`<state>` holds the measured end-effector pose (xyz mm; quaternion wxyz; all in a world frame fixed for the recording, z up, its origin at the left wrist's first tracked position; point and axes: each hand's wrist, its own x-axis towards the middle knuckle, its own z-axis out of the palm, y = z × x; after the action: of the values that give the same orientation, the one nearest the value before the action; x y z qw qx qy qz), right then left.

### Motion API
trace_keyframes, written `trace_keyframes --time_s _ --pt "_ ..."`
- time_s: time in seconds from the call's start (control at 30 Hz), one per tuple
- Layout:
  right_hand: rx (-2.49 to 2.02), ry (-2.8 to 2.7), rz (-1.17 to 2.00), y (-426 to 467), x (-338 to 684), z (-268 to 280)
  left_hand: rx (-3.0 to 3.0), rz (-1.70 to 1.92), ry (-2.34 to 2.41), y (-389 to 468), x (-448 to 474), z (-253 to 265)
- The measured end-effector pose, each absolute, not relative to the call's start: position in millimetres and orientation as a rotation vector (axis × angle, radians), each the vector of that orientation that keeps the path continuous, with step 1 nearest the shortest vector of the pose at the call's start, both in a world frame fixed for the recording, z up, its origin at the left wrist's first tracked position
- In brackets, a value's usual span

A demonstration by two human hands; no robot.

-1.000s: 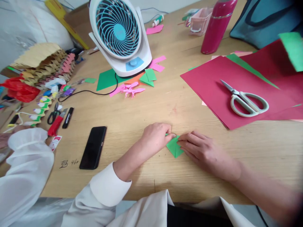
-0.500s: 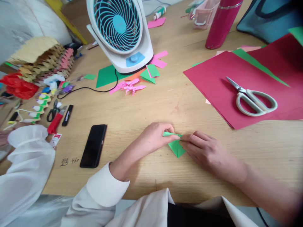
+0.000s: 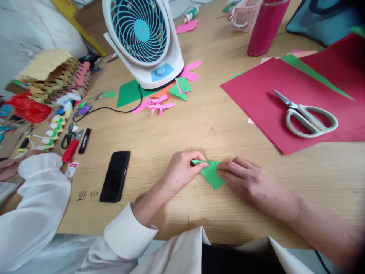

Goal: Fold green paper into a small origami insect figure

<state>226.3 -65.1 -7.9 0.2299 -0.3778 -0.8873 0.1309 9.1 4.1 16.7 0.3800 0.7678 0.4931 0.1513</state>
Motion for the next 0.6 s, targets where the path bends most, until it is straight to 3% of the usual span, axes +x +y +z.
trace_keyframes --time_s 0.6 --pt "-1.074 -2.479 0.307 -67.4 226.5 -7.7 2.176 0.340 1.254 4.3 -0.1 22.9"
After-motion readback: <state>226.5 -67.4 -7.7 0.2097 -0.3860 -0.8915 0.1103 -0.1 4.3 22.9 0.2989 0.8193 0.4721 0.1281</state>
